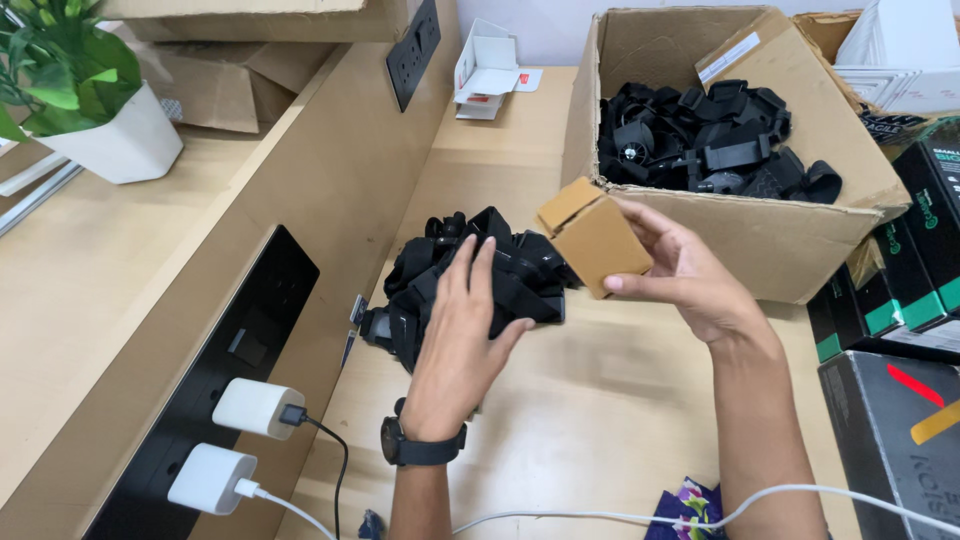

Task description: The person picks up several black strap assemblies from a pile and examines them by hand before placing them into a cardboard box. They then move several small green and black boxes across the desk surface one by one.

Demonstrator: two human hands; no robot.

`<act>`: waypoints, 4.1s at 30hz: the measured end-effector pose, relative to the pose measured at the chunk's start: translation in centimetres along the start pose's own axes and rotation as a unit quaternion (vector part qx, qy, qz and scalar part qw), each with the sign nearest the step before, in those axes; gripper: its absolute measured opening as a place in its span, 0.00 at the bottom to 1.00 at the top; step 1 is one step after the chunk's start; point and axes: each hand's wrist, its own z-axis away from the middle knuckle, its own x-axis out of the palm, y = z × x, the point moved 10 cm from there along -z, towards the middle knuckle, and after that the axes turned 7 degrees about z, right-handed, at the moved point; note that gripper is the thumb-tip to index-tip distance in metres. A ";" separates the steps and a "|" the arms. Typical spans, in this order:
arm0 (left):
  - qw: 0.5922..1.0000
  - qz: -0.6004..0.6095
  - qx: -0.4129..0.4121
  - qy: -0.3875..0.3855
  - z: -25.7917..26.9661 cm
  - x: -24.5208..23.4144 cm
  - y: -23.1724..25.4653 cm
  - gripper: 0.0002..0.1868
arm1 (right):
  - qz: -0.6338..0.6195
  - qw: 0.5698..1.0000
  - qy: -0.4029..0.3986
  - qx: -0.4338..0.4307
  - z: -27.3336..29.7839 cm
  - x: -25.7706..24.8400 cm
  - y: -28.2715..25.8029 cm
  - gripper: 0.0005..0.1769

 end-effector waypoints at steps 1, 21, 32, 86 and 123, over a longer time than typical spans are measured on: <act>1.000 -0.015 -0.020 0.004 0.0 -0.3 -0.8 0.47 | 0.012 1.000 0.012 -0.007 0.0 -0.3 -0.1 0.53; 0.913 -0.304 -0.267 0.048 4.1 -1.1 -21.4 0.32 | -0.219 0.949 0.166 -0.155 0.6 -6.0 -1.3 0.48; 0.889 -0.316 -0.331 0.010 5.2 4.2 -28.8 0.37 | -0.087 0.986 0.087 -0.108 -0.3 0.6 -2.4 0.43; 0.954 0.271 -0.027 0.121 1.6 -4.2 0.9 0.28 | 0.041 0.998 0.037 -0.013 3.7 6.4 -2.8 0.13; 0.957 0.251 -0.070 0.130 1.6 -3.0 0.3 0.24 | -0.033 0.994 -0.093 -0.040 1.8 11.4 -0.1 0.50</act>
